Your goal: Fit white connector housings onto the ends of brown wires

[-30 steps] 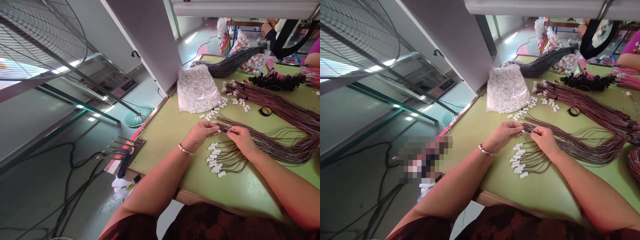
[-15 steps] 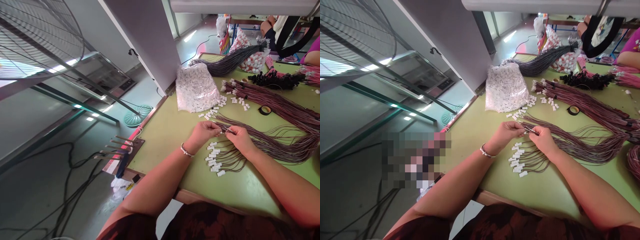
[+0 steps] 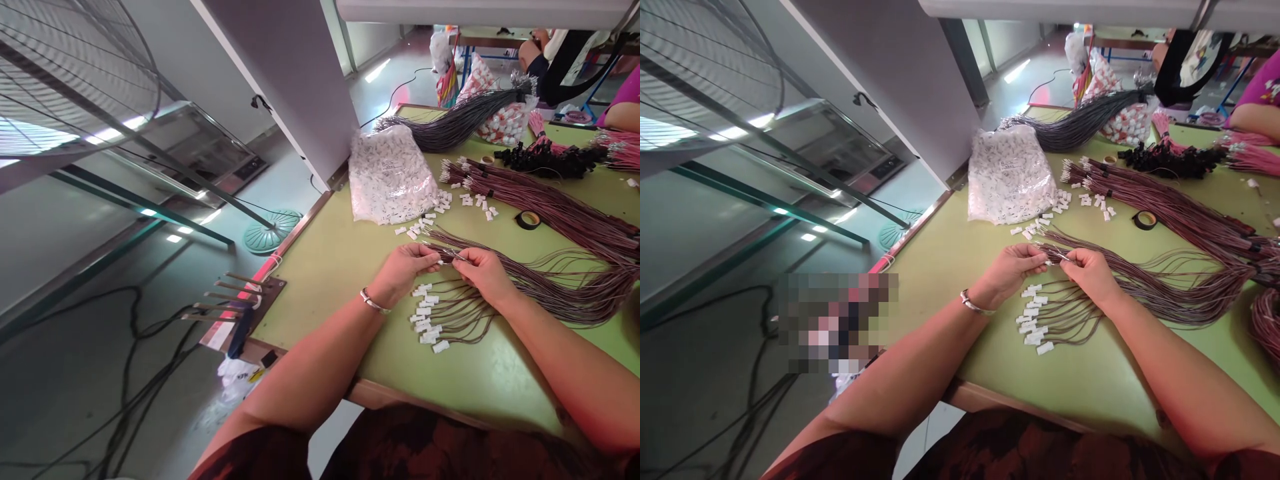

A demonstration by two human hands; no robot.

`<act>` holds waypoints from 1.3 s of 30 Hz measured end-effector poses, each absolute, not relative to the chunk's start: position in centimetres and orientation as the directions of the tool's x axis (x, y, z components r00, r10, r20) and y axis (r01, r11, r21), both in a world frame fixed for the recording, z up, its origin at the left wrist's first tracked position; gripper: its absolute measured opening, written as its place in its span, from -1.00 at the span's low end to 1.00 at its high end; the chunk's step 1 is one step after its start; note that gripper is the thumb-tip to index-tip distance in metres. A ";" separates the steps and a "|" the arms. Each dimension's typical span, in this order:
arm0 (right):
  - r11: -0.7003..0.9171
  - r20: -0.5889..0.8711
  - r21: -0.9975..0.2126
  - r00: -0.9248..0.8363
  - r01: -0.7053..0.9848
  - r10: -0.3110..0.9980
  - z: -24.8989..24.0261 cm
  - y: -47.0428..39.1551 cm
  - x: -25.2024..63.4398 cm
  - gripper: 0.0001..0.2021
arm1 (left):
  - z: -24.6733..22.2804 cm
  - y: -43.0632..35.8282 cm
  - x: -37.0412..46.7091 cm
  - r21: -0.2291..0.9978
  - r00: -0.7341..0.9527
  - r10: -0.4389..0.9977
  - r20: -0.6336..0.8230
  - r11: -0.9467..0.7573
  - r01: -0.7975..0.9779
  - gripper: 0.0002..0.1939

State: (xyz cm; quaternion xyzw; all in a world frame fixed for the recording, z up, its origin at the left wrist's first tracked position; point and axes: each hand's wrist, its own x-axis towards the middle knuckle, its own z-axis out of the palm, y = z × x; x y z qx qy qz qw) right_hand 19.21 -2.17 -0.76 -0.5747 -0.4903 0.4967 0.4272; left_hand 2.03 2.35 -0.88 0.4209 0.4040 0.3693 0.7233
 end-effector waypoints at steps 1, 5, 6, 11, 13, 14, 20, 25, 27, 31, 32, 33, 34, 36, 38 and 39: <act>-0.147 -0.142 -0.975 0.039 0.166 0.989 -0.7 -2.2 19.1 -0.74 | -0.9 2.3 2.1 0.922 0.386 0.887 -0.253 0.342 -0.180 -0.75; -0.136 -0.120 -0.967 0.089 0.214 0.989 -0.8 -2.1 18.8 -0.77 | -1.0 1.8 2.8 0.977 0.283 0.951 -0.122 0.165 -0.134 -0.80; -0.134 -0.117 -0.969 0.092 0.210 0.989 -1.0 -2.1 18.8 -0.77 | -1.1 1.7 2.9 0.985 0.259 0.962 -0.092 0.126 -0.119 -0.82; -0.114 -0.103 -0.974 0.062 0.198 0.993 -1.8 -1.8 18.9 -0.77 | -1.2 1.1 3.6 0.996 0.196 0.980 -0.039 0.054 -0.070 -0.88; -0.096 -0.084 -0.972 0.062 0.214 0.995 -1.8 -1.8 18.9 -0.77 | -1.2 1.0 3.8 0.992 0.195 0.979 -0.065 0.085 -0.096 -0.87; -0.086 -0.074 -0.971 0.061 0.224 0.995 -1.8 -1.8 18.9 -0.78 | -1.2 1.0 3.9 0.988 0.202 0.976 -0.086 0.109 -0.110 -0.86; -0.026 -0.012 -0.956 0.048 0.293 0.999 -1.5 -1.9 18.6 -0.81 | -1.4 0.8 4.1 0.967 0.222 0.961 -0.165 0.202 -0.155 -0.82; 0.020 0.049 -0.915 0.062 0.402 0.997 -1.2 -2.1 18.3 -0.82 | -1.3 1.4 3.6 0.937 0.186 0.961 -0.206 0.248 -0.245 -0.75; 0.019 0.045 -0.916 0.054 0.402 0.998 -1.1 -2.2 18.3 -0.81 | -1.3 1.6 3.5 0.933 0.199 0.957 -0.211 0.258 -0.251 -0.73; -0.012 0.016 -0.912 0.067 0.410 0.998 -1.0 -2.1 18.2 -0.81 | -1.3 1.5 3.7 0.948 0.235 0.953 -0.193 0.243 -0.207 -0.73; -0.009 0.021 -0.910 0.067 0.415 0.998 -1.1 -2.1 18.2 -0.82 | -1.3 1.4 3.8 0.952 0.238 0.953 -0.188 0.237 -0.194 -0.74; -0.002 0.028 -0.907 0.064 0.421 0.998 -1.2 -2.1 18.2 -0.83 | -1.4 1.3 4.0 0.956 0.240 0.953 -0.184 0.231 -0.182 -0.75; 0.008 0.035 -0.905 0.057 0.426 0.998 -1.3 -2.1 18.2 -0.83 | -1.5 1.2 4.1 0.959 0.240 0.954 -0.182 0.226 -0.171 -0.76; 0.020 0.043 -0.901 0.045 0.434 0.998 -1.6 -2.1 18.3 -0.85 | -1.5 1.1 4.2 0.966 0.230 0.956 -0.181 0.217 -0.142 -0.79; 0.017 0.038 -0.904 0.041 0.427 0.998 -1.6 -2.2 18.5 -0.85 | -1.3 1.1 3.9 0.976 0.239 0.953 -0.185 0.206 -0.067 -0.81; 0.013 0.032 -0.911 0.041 0.413 0.999 -1.6 -2.2 18.6 -0.85 | -1.1 1.2 3.6 0.981 0.268 0.944 -0.190 0.196 0.005 -0.82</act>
